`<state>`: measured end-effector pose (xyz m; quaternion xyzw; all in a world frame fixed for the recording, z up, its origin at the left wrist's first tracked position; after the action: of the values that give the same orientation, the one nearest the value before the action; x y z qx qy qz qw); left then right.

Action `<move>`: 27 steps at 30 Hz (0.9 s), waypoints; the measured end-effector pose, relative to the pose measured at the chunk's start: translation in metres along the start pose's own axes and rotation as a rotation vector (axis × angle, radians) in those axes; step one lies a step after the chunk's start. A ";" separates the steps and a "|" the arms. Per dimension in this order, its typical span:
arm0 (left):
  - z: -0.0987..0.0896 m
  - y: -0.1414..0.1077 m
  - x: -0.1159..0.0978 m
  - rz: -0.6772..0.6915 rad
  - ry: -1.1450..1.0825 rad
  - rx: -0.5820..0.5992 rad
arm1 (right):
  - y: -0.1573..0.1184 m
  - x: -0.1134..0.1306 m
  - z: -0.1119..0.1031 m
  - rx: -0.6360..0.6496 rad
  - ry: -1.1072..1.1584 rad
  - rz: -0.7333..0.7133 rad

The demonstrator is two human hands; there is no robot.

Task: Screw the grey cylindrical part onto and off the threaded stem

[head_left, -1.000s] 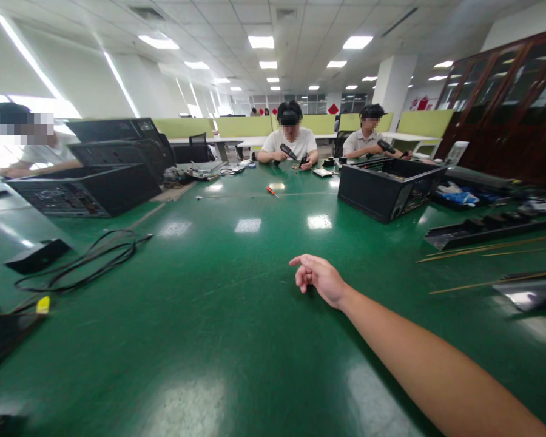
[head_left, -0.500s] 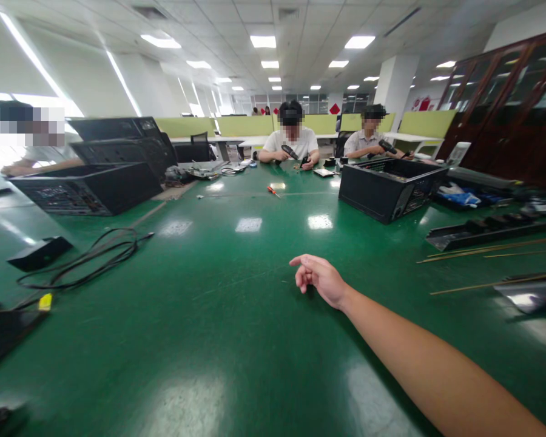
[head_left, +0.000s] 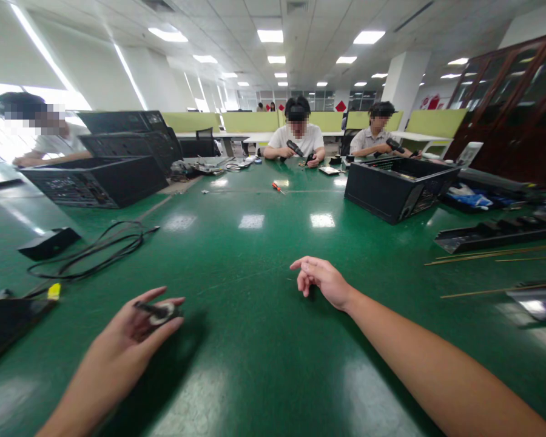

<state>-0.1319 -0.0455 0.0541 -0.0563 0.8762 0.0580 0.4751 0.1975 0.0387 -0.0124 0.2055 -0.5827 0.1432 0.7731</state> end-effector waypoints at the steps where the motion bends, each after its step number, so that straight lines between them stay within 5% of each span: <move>1: 0.025 0.006 -0.009 0.005 -0.127 0.093 | -0.001 0.000 0.000 -0.001 0.000 -0.001; 5: 0.117 0.028 -0.057 0.095 -0.490 0.329 | -0.005 0.003 -0.005 -0.098 0.036 -0.035; 9: 0.168 0.045 -0.074 0.159 -0.579 0.512 | -0.006 0.004 -0.012 -0.200 0.089 -0.085; 13: 0.175 0.049 -0.059 0.181 -0.496 0.640 | -0.007 0.001 -0.019 -0.266 0.129 -0.115; 18: 0.163 0.045 -0.041 0.168 -0.434 0.623 | -0.011 0.001 -0.017 -0.280 0.045 -0.146; 27: 0.169 0.041 -0.046 0.135 -0.441 0.621 | -0.026 0.018 -0.015 -0.254 -0.250 -0.208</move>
<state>0.0262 0.0227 0.0035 0.1618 0.7307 -0.1683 0.6415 0.2270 0.0232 -0.0022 0.1813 -0.6631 -0.0386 0.7252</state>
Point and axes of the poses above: each hand's wrist, its own y-axis towards the middle knuckle, its own z-axis out of the palm, x = y × z, the point moved 5 cm from there along y, towards the middle knuckle, and after that the axes turned 5 degrees about x, right-handed, at the moved point
